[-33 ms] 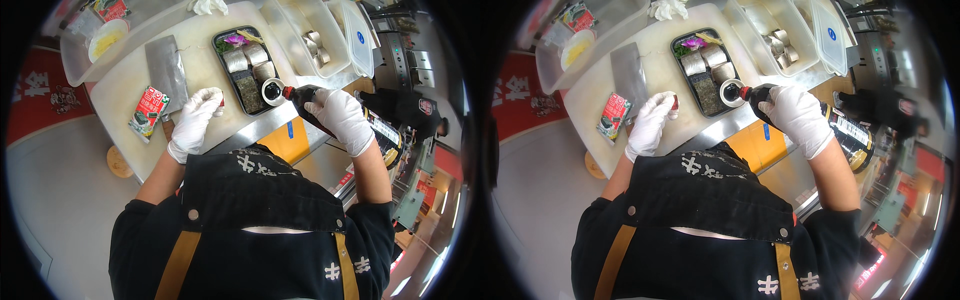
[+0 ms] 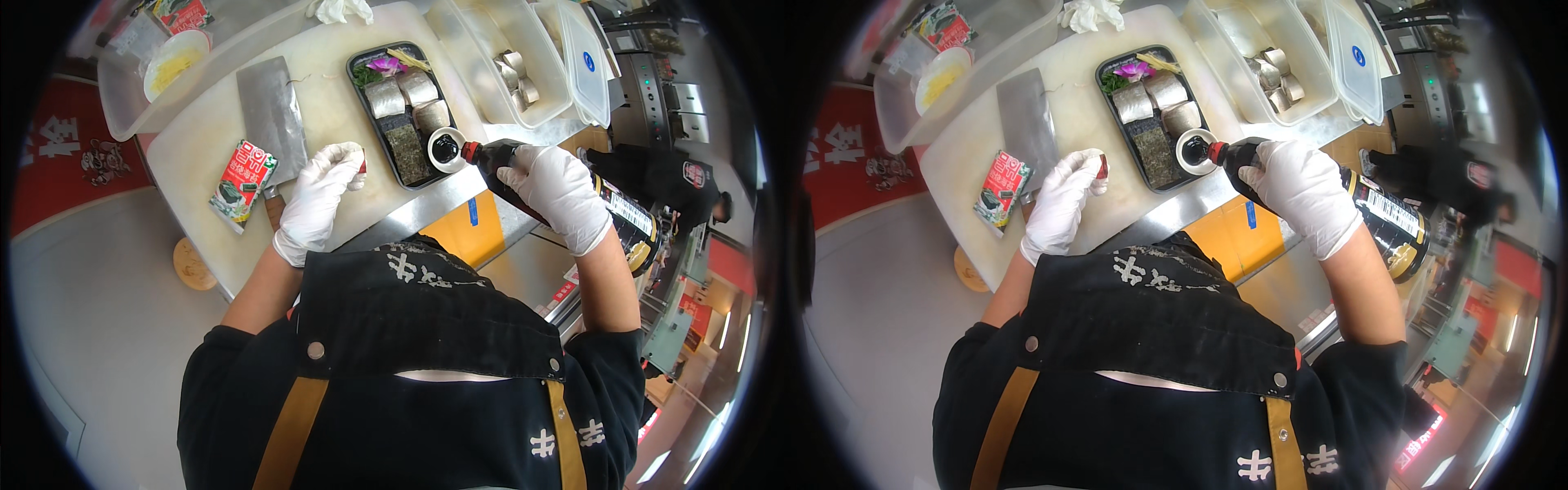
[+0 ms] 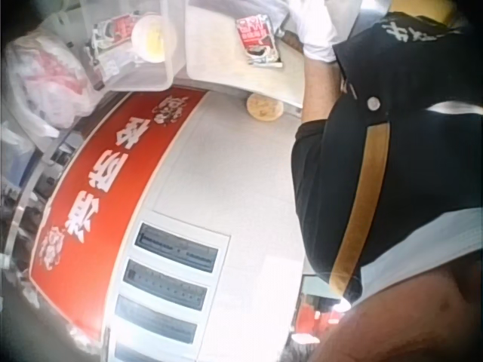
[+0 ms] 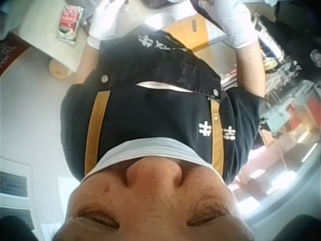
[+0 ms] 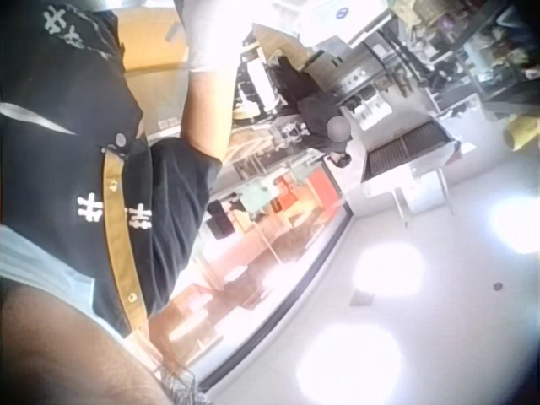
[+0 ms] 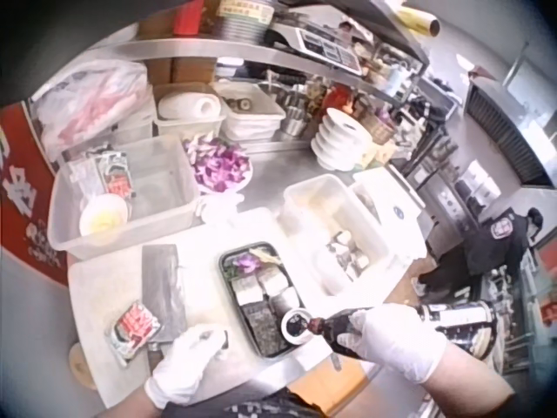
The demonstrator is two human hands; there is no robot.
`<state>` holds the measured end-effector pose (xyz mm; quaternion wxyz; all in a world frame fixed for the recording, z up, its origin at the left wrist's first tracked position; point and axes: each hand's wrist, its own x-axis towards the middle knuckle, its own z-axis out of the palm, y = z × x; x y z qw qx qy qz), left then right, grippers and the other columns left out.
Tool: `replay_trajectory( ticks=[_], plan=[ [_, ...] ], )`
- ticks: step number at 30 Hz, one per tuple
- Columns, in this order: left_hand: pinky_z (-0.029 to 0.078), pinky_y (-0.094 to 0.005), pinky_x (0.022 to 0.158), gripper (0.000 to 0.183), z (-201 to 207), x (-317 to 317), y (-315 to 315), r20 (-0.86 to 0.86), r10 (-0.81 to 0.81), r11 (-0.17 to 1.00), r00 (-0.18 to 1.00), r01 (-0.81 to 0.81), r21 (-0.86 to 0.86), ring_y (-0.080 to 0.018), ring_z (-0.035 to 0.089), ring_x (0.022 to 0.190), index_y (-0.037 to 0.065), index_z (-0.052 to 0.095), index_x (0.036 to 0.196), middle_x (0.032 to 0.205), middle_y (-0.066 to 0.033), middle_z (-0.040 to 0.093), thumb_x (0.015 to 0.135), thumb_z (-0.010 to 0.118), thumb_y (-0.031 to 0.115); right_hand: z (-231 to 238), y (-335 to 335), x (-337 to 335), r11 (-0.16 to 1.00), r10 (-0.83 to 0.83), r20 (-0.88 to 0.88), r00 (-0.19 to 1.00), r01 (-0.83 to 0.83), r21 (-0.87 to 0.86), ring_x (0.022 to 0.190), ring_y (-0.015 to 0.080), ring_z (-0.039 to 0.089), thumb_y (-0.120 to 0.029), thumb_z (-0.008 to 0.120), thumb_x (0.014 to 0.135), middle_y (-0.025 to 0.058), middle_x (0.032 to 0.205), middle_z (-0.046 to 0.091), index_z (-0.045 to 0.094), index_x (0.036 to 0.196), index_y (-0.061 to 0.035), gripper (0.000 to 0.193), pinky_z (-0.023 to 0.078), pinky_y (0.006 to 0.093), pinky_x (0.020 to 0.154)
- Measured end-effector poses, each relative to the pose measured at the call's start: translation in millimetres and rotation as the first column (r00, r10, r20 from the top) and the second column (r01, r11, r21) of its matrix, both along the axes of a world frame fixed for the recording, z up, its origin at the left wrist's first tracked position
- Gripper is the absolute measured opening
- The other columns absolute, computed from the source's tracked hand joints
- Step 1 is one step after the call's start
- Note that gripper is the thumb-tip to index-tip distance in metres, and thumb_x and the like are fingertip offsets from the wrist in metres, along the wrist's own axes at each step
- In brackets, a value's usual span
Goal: The person assembles multiple dishes by placing garnishes and sauces into a bento-style container, then arranging lettuce and cooked items on small plates. They use tongs to transfer food and a bottle to pour sauce, working at a stainless steel prep counter.
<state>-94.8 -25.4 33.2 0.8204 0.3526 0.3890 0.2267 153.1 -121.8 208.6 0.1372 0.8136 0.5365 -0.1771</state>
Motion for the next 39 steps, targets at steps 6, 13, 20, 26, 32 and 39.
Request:
replay_trajectory(
  ticks=[6, 13, 20, 26, 32, 39],
  plan=[
    [0.048, -0.0245, 0.079, 0.027, -3, -1, 1, -0.006, -0.006, 1.000, 1.000, 0.006, 0.001, -0.0081, 0.057, 0.087, 0.001, 0.061, 0.117, 0.101, -0.0023, 0.062, 0.100, 0.063, 0.021, 4, 8, -5, 0.998, 0.053, 0.017, 0.998, -0.052, -0.045, 0.072, 0.0383, 0.067, -0.030, 0.070, 0.087, 0.0204, 0.074, 0.066, 0.070, 0.089, -0.0036, 0.026, 0.052, 0.0440, 0.066],
    [0.050, -0.0242, 0.082, 0.031, -7, -3, 1, -0.011, -0.017, 1.000, 1.000, 0.017, 0.009, -0.0084, 0.058, 0.090, 0.000, 0.060, 0.118, 0.107, -0.0037, 0.061, 0.098, 0.065, 0.023, 3, 11, -8, 0.996, 0.058, 0.018, 0.998, -0.057, -0.064, 0.071, 0.0382, 0.067, -0.028, 0.070, 0.087, 0.0209, 0.072, 0.065, 0.070, 0.088, -0.0023, 0.026, 0.053, 0.0439, 0.067],
    [0.049, -0.0232, 0.081, 0.032, -6, -3, -1, -0.035, -0.017, 1.000, 0.999, 0.017, 0.020, -0.0088, 0.058, 0.088, -0.001, 0.060, 0.118, 0.105, -0.0040, 0.062, 0.098, 0.065, 0.023, 2, 12, -7, 0.995, 0.067, 0.024, 0.997, -0.065, -0.069, 0.071, 0.0388, 0.066, -0.028, 0.070, 0.087, 0.0212, 0.073, 0.065, 0.070, 0.089, -0.0019, 0.026, 0.053, 0.0443, 0.067],
    [0.049, -0.0236, 0.081, 0.033, -7, -6, -1, -0.028, -0.005, 1.000, 1.000, 0.006, 0.021, -0.0087, 0.058, 0.089, -0.001, 0.059, 0.121, 0.105, -0.0038, 0.062, 0.098, 0.064, 0.022, -4, 3, -1, 1.000, 0.001, 0.013, 1.000, -0.001, 0.007, 0.071, 0.0377, 0.067, -0.031, 0.072, 0.086, 0.0203, 0.073, 0.065, 0.070, 0.089, -0.0035, 0.027, 0.052, 0.0439, 0.066],
    [0.050, -0.0243, 0.081, 0.032, -8, -9, -1, -0.015, 0.003, 0.999, 1.000, -0.003, 0.035, -0.0087, 0.058, 0.089, -0.001, 0.059, 0.121, 0.104, -0.0035, 0.062, 0.099, 0.064, 0.021, -26, -29, 13, 0.981, -0.167, -0.136, 0.976, 0.178, 0.073, 0.067, 0.0345, 0.066, -0.031, 0.073, 0.087, 0.0199, 0.072, 0.065, 0.069, 0.089, -0.0016, 0.030, 0.052, 0.0401, 0.065],
    [0.049, -0.0249, 0.079, 0.026, -3, -1, -6, -0.066, -0.012, 0.999, 0.998, 0.014, 0.040, -0.0075, 0.058, 0.090, 0.001, 0.061, 0.120, 0.102, -0.0014, 0.062, 0.100, 0.061, 0.018, -76, -84, 28, 0.743, -0.393, -0.618, 0.681, 0.631, 0.224, 0.062, 0.0122, 0.058, -0.022, 0.071, 0.092, 0.0086, 0.069, 0.066, 0.068, 0.091, 0.0005, 0.023, 0.048, 0.0306, 0.061]
  ],
)
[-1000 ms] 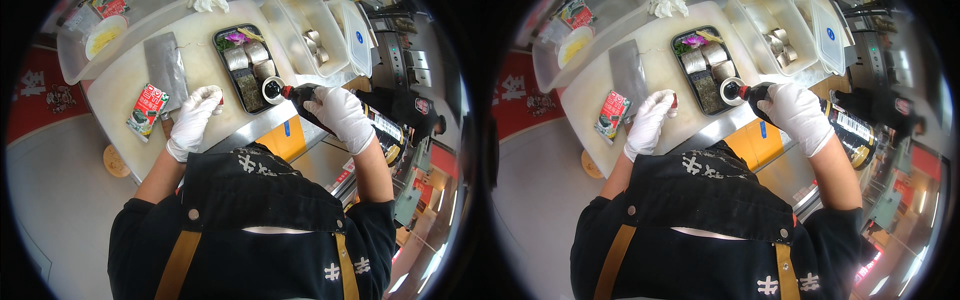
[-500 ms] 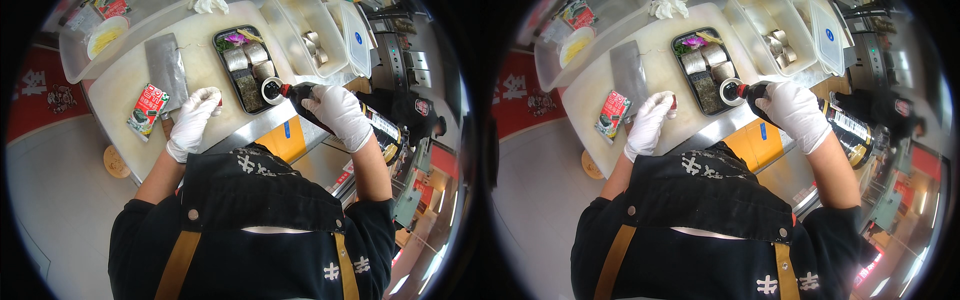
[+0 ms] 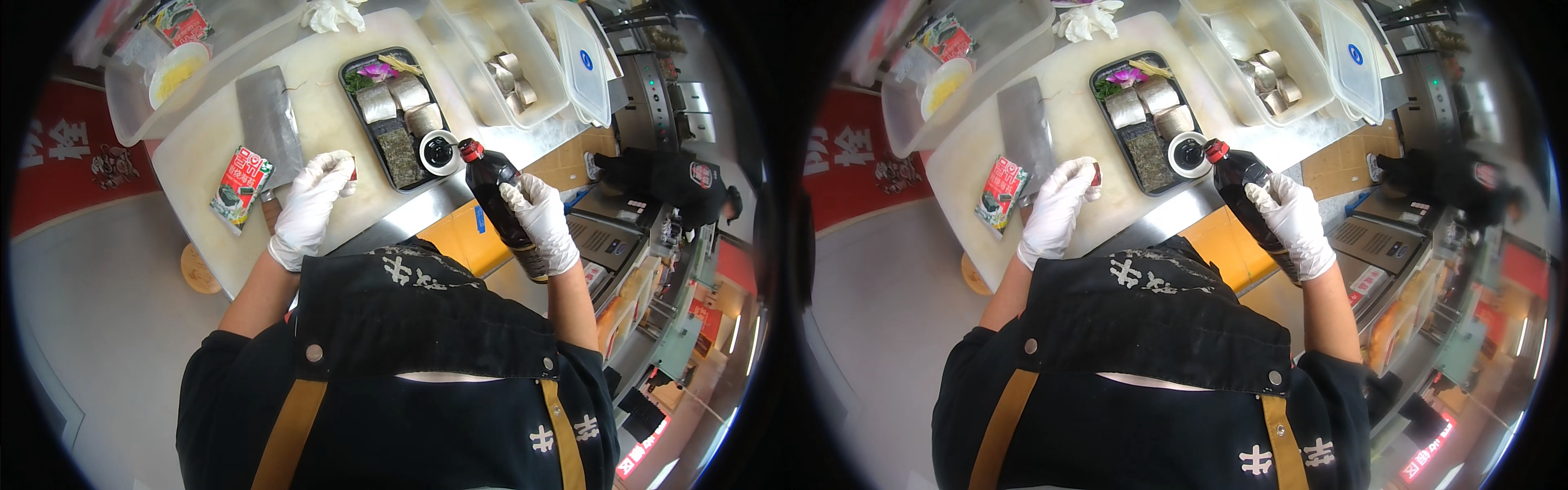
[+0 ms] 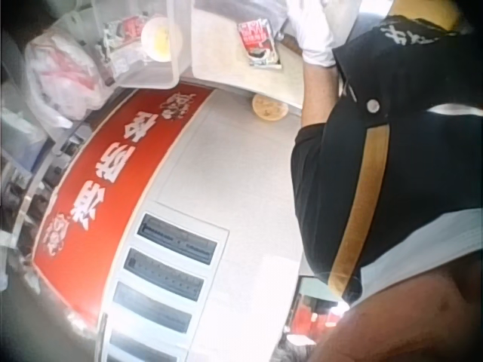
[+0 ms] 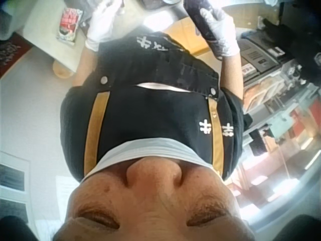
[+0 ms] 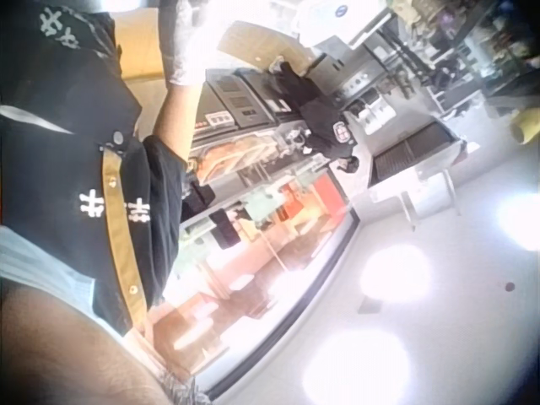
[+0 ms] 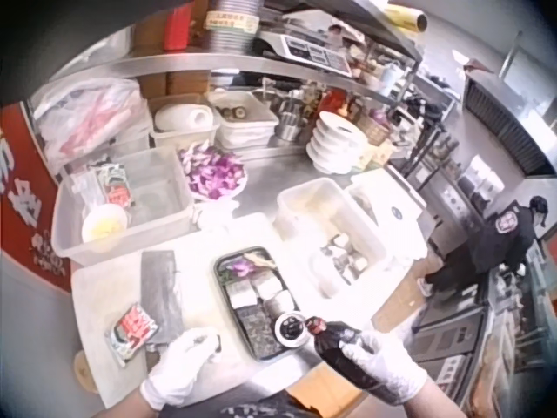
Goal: The person assembles multiple dishes by placing garnishes and sauces into a bento-style container, then arranging lettuce and cooked items on small plates. They use tongs to transfer food and a bottle to pour sauce, working at a stainless steel prep counter.
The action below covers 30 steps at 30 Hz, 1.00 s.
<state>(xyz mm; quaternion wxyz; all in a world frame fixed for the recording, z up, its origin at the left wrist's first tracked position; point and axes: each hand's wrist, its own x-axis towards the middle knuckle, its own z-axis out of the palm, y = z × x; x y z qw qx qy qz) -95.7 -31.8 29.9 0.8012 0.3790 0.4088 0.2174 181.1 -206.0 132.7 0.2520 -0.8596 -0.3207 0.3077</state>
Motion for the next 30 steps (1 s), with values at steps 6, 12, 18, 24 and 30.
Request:
replay_trajectory(
  ticks=[6, 12, 18, 24, 30],
  plan=[
    [0.048, -0.0258, 0.083, 0.028, 15, 18, -8, 0.005, -0.035, 0.999, 0.999, 0.035, 0.037, -0.0081, 0.057, 0.094, 0.002, 0.061, 0.122, 0.106, -0.0016, 0.062, 0.100, 0.062, 0.019, -17, -28, -2, 0.989, -0.067, -0.054, 0.996, 0.074, 0.126, 0.065, 0.0056, 0.051, -0.018, 0.071, 0.092, -0.0001, 0.071, 0.063, 0.068, 0.095, 0.0013, 0.019, 0.045, 0.0250, 0.060],
    [0.049, -0.0261, 0.083, 0.032, 28, 37, -11, -0.037, -0.095, 0.986, 0.995, 0.100, 0.134, -0.0102, 0.058, 0.088, 0.000, 0.059, 0.122, 0.101, -0.0028, 0.063, 0.099, 0.062, 0.022, -45, -29, -11, 0.986, -0.134, -0.130, 0.982, 0.145, 0.084, 0.063, 0.0067, 0.051, -0.021, 0.073, 0.090, 0.0025, 0.071, 0.064, 0.069, 0.098, 0.0027, 0.026, 0.046, 0.0264, 0.059],
    [0.050, -0.0255, 0.076, 0.024, 22, 83, -15, 0.246, -0.232, 0.950, 0.941, 0.274, -0.151, -0.0090, 0.060, 0.082, 0.002, 0.065, 0.111, 0.096, -0.0025, 0.067, 0.100, 0.061, 0.023, -23, -38, -15, 0.967, -0.152, -0.178, 0.972, 0.184, 0.179, 0.062, 0.0042, 0.049, -0.019, 0.072, 0.090, -0.0025, 0.069, 0.061, 0.068, 0.093, 0.0017, 0.021, 0.043, 0.0240, 0.057],
    [0.050, -0.0256, 0.072, 0.025, 34, 114, -9, 0.401, -0.287, 0.881, 0.870, 0.405, -0.247, -0.0111, 0.061, 0.083, 0.002, 0.068, 0.113, 0.101, -0.0049, 0.069, 0.100, 0.059, 0.022, 14, -37, -29, 0.988, -0.084, -0.125, 0.989, 0.099, 0.117, 0.062, 0.0058, 0.049, -0.019, 0.074, 0.089, 0.0007, 0.066, 0.057, 0.065, 0.087, -0.0021, 0.019, 0.043, 0.0258, 0.059],
    [0.044, -0.0233, 0.072, 0.023, 72, 103, -10, 0.060, -0.493, 0.866, 0.868, 0.482, 0.134, -0.0071, 0.054, 0.078, 0.003, 0.070, 0.104, 0.091, 0.0006, 0.064, 0.095, 0.065, 0.023, 31, -38, -38, 0.993, 0.110, 0.114, 0.987, -0.114, 0.026, 0.054, 0.0150, 0.052, -0.019, 0.075, 0.087, 0.0118, 0.062, 0.058, 0.066, 0.087, 0.0005, 0.021, 0.046, 0.0302, 0.056]
  ],
)
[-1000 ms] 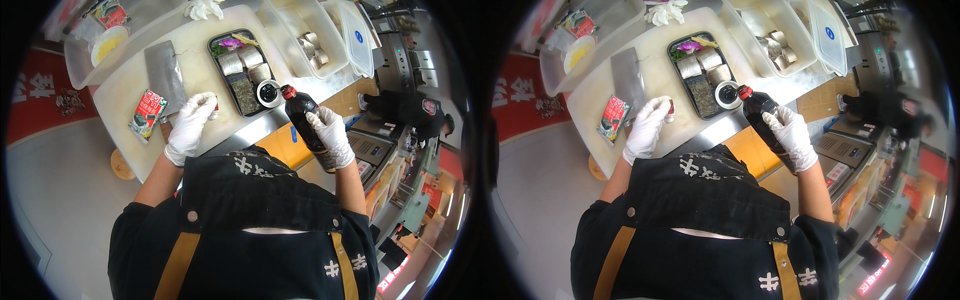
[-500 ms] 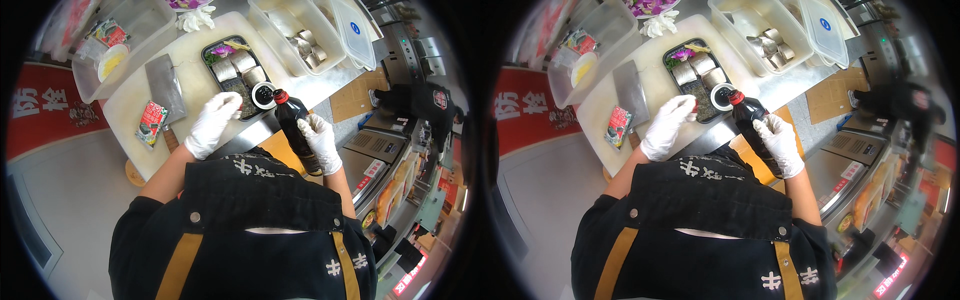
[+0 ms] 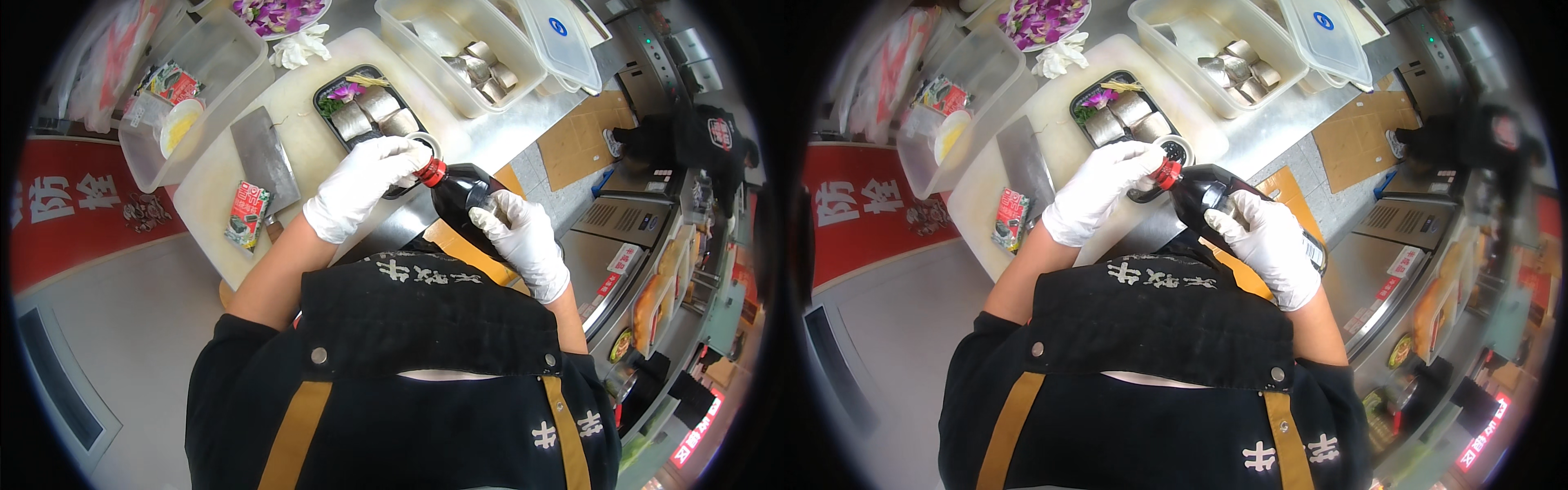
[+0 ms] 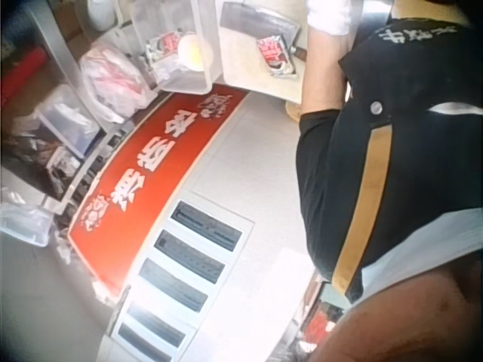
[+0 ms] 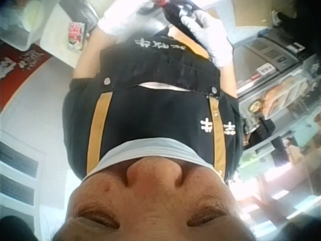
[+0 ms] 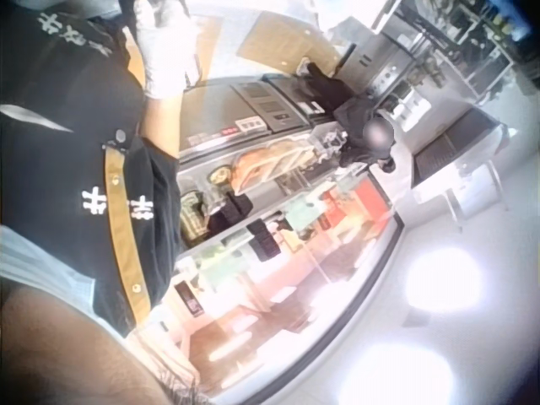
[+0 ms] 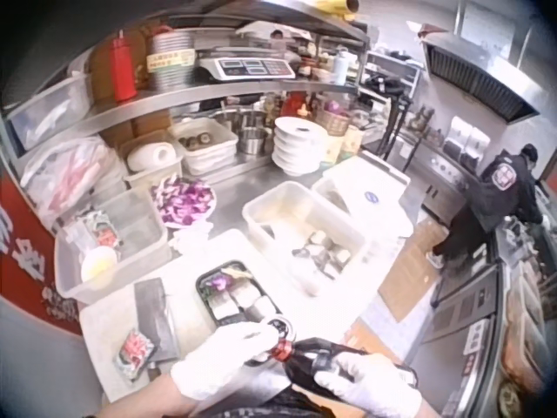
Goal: The person assembles multiple dishes by placing garnishes and sauces into a bento-style container, then arranging lettuce and cooked items on small plates. They use tongs to transfer food and a bottle to pour sauce, working at a stainless steel prep counter.
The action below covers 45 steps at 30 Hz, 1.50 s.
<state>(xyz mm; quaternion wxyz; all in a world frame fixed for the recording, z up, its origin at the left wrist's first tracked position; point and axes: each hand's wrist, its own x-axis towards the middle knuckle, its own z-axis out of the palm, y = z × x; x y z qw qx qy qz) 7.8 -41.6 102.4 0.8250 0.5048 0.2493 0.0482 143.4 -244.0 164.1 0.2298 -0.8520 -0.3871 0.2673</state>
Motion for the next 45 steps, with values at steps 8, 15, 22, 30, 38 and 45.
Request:
replay_trajectory(
  ticks=[8, 15, 22, 30, 38, 45],
  plan=[
    [0.049, -0.0250, 0.085, 0.021, 46, -14, -27, 0.045, 0.015, 0.984, 0.999, -0.023, 0.175, -0.0082, 0.062, 0.089, -0.001, 0.065, 0.106, 0.094, -0.0041, 0.067, 0.096, 0.066, 0.017, 26, -12, -6, 0.996, 0.056, -0.032, 0.998, -0.054, 0.072, 0.057, 0.0201, 0.057, -0.026, 0.074, 0.088, 0.0107, 0.064, 0.060, 0.068, 0.088, -0.0014, 0.025, 0.047, 0.0324, 0.058],
    [0.049, -0.0252, 0.086, 0.022, 45, -16, -25, 0.113, -0.182, 0.869, 0.977, 0.106, 0.484, -0.0108, 0.062, 0.090, 0.002, 0.065, 0.113, 0.099, -0.0025, 0.066, 0.094, 0.067, 0.012, 23, -28, 9, 0.992, 0.014, -0.269, 0.963, 0.020, 0.124, 0.057, 0.0083, 0.042, -0.017, 0.076, 0.086, 0.0019, 0.058, 0.050, 0.065, 0.082, 0.0010, 0.022, 0.041, 0.0286, 0.053],
    [0.046, -0.0259, 0.089, 0.027, 53, -22, -28, 0.070, -0.078, 0.845, 0.995, 0.028, 0.534, -0.0108, 0.057, 0.100, 0.000, 0.063, 0.120, 0.109, -0.0051, 0.063, 0.098, 0.062, 0.016, 11, -38, 10, 0.960, 0.140, 0.005, 0.990, -0.137, 0.246, 0.049, 0.0225, 0.051, -0.025, 0.077, 0.086, 0.0116, 0.058, 0.053, 0.064, 0.078, -0.0026, 0.027, 0.043, 0.0337, 0.052],
    [0.047, -0.0251, 0.088, 0.027, 57, -20, -54, -0.121, 0.024, 0.958, 0.992, 0.012, 0.286, -0.0078, 0.060, 0.093, -0.001, 0.067, 0.110, 0.098, -0.0033, 0.069, 0.098, 0.064, 0.023, 5, -40, 9, 0.975, 0.197, -0.002, 0.980, -0.196, 0.105, 0.061, 0.0299, 0.061, -0.032, 0.071, 0.089, 0.0136, 0.065, 0.060, 0.064, 0.081, -0.0083, 0.026, 0.049, 0.0373, 0.061],
    [0.048, -0.0258, 0.086, 0.024, 60, -28, -52, -0.169, 0.089, 0.894, 0.982, -0.004, 0.448, -0.0074, 0.059, 0.091, 0.001, 0.066, 0.104, 0.095, -0.0013, 0.067, 0.097, 0.065, 0.024, 5, -29, 7, 0.949, 0.224, 0.034, 0.974, -0.226, 0.219, 0.058, 0.0314, 0.063, -0.033, 0.075, 0.085, 0.0133, 0.062, 0.061, 0.065, 0.078, -0.0064, 0.029, 0.050, 0.0391, 0.057],
    [0.047, -0.0253, 0.086, 0.026, 64, -67, -24, 0.105, 0.144, 0.924, 0.984, -0.172, 0.341, -0.0074, 0.056, 0.091, 0.000, 0.065, 0.111, 0.103, -0.0028, 0.065, 0.097, 0.066, 0.023, 42, 16, 5, 0.936, 0.323, -0.095, 0.942, -0.303, 0.180, 0.057, 0.0093, 0.049, -0.016, 0.076, 0.086, 0.0021, 0.061, 0.055, 0.063, 0.082, 0.0001, 0.021, 0.044, 0.0287, 0.054]
  ],
)
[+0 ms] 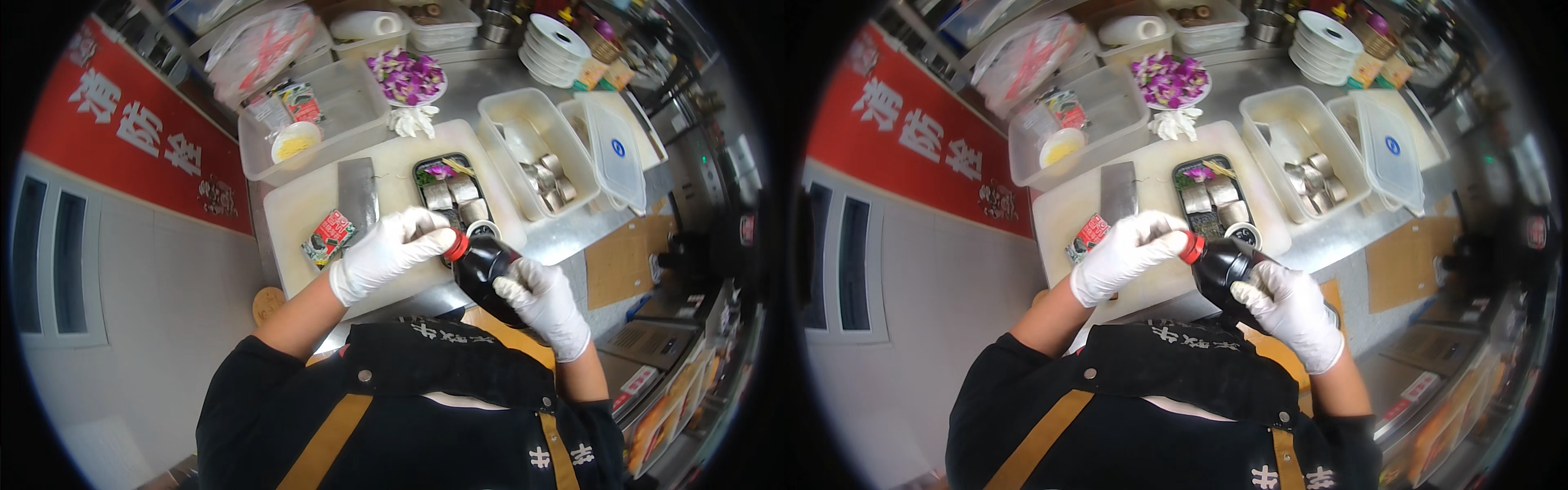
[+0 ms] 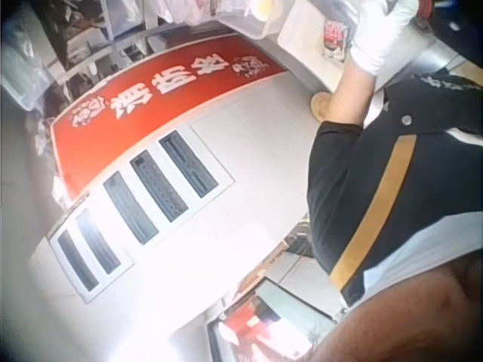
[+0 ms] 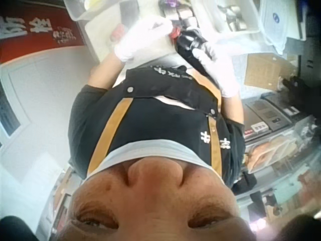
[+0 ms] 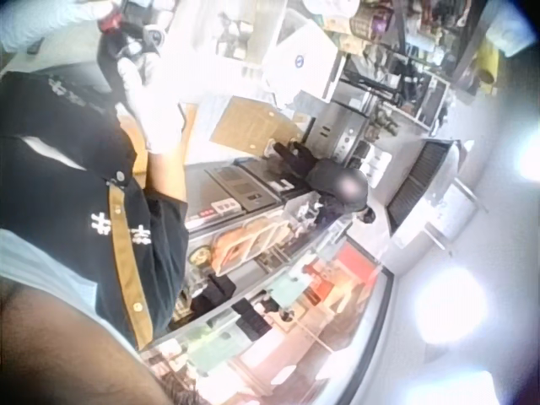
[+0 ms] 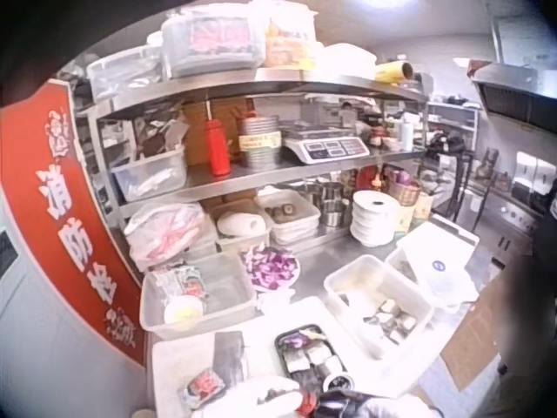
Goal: The person assembles multiple dishes by placing garnishes and sauces into a bento-style container, then arranging lettuce and cooked items on small plates. They use tongs to transfer food and a bottle to pour sauce, working at a stainless steel prep counter.
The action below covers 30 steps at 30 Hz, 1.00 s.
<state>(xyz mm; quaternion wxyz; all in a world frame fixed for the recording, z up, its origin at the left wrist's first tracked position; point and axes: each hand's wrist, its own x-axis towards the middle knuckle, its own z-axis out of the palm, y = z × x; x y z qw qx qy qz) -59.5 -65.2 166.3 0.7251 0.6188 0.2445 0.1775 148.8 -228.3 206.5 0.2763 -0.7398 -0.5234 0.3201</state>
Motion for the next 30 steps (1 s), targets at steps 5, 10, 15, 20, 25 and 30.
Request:
replay_trajectory(
  ticks=[5, 10, 15, 20, 25, 30],
  plan=[
    [0.046, -0.0279, 0.091, 0.055, -21, -67, 27, 0.083, 0.489, 0.856, 0.868, -0.496, 0.144, -0.0140, 0.058, 0.104, -0.001, 0.048, 0.141, 0.121, -0.0087, 0.060, 0.105, 0.047, 0.041, 80, 70, 3, 0.963, 0.174, -0.396, 0.901, -0.071, 0.260, 0.076, 0.0046, 0.053, -0.009, 0.066, 0.095, -0.0038, 0.087, 0.059, 0.059, 0.108, 0.0025, 0.018, 0.047, 0.0204, 0.070],
    [0.045, -0.0272, 0.090, 0.043, -62, -123, 17, -0.031, 0.723, 0.691, 0.691, -0.723, 0.002, -0.0125, 0.057, 0.103, 0.000, 0.056, 0.132, 0.118, -0.0078, 0.061, 0.104, 0.050, 0.033, 113, 194, -14, 0.749, 0.350, 0.063, 0.935, -0.319, 0.580, 0.072, 0.0061, 0.052, -0.013, 0.064, 0.096, -0.0018, 0.083, 0.057, 0.059, 0.104, -0.0001, 0.016, 0.049, 0.0255, 0.069],
    [0.043, -0.0258, 0.092, 0.018, -97, -150, 20, -0.157, 0.817, 0.551, 0.555, -0.831, -0.075, -0.0105, 0.054, 0.104, 0.000, 0.063, 0.111, 0.116, -0.0054, 0.060, 0.099, 0.058, 0.013, 59, 348, -33, 0.826, 0.361, -0.220, 0.906, -0.202, 0.526, 0.078, 0.0066, 0.053, -0.005, 0.058, 0.098, -0.0038, 0.086, 0.057, 0.056, 0.098, -0.0044, 0.002, 0.047, 0.0239, 0.072],
    [0.044, -0.0226, 0.089, 0.012, -109, -157, 36, -0.085, 0.837, 0.544, 0.541, -0.839, 0.026, -0.0058, 0.053, 0.101, 0.002, 0.064, 0.107, 0.114, -0.0009, 0.058, 0.097, 0.062, 0.007, -35, 447, -46, 0.830, 0.251, -0.153, 0.956, -0.132, 0.541, 0.082, 0.0082, 0.056, -0.014, 0.060, 0.098, 0.0007, 0.090, 0.061, 0.059, 0.107, -0.0021, 0.015, 0.049, 0.0255, 0.075],
    [0.044, -0.0267, 0.098, 0.030, -99, -147, 49, -0.085, 0.817, 0.547, 0.570, -0.813, -0.198, -0.0108, 0.055, 0.112, 0.003, 0.056, 0.129, 0.124, -0.0046, 0.059, 0.100, 0.055, 0.005, -99, 473, -57, 0.876, 0.110, -0.180, 0.977, -0.009, 0.483, 0.070, 0.0124, 0.053, -0.008, 0.060, 0.093, 0.0023, 0.077, 0.057, 0.056, 0.092, -0.0057, 0.005, 0.047, 0.0299, 0.066],
    [0.042, -0.0310, 0.104, 0.040, -88, -97, 60, -0.056, 0.683, 0.721, 0.729, -0.684, -0.111, -0.0153, 0.054, 0.116, 0.002, 0.046, 0.140, 0.132, -0.0091, 0.055, 0.101, 0.054, 0.007, -75, 456, -51, 0.866, 0.275, -0.160, 0.948, -0.172, 0.469, 0.096, 0.0195, 0.060, -0.009, 0.063, 0.092, 0.0114, 0.102, 0.064, 0.058, 0.113, -0.0014, 0.023, 0.050, 0.0338, 0.086]
  ],
)
